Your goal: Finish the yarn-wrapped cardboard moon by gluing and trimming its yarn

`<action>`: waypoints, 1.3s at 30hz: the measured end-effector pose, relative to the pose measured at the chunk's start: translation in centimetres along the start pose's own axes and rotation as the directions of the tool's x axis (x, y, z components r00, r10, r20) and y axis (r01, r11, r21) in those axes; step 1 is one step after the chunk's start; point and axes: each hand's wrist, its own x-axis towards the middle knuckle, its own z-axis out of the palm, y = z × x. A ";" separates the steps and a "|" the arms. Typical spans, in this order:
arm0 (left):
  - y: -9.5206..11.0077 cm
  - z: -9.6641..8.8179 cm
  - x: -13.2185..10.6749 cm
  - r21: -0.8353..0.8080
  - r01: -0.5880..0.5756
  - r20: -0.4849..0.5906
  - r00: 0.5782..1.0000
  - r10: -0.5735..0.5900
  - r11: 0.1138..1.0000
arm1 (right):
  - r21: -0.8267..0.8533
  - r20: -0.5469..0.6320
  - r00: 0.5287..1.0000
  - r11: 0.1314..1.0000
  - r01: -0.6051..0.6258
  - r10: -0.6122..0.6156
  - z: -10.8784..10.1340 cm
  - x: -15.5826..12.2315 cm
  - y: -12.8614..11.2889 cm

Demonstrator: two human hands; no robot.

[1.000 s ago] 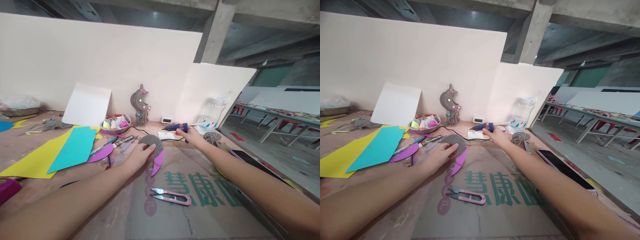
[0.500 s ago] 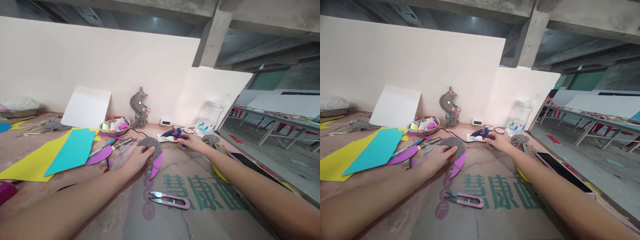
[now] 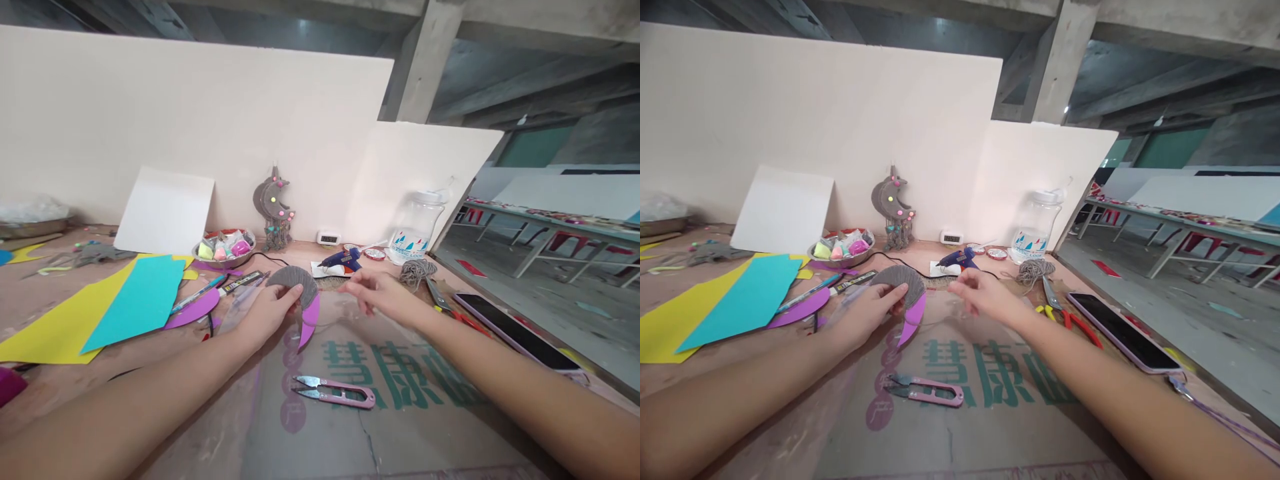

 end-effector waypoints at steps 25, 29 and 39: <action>0.5 0.1 -0.5 0.135 0.002 -0.002 1.000 -0.002 0.991 | 0.159 0.068 0.997 0.987 0.018 -0.029 4.5 -1.8 -1.6; 0.2 0.3 -0.4 0.061 0.025 0.028 0.999 -0.027 0.998 | 0.121 -0.089 0.992 0.988 0.097 -0.086 4.6 -1.5 -0.9; 0.6 0.2 -0.6 0.048 0.024 0.038 0.999 -0.026 0.999 | 0.015 -0.163 0.979 0.992 0.123 -0.119 4.8 -1.2 0.4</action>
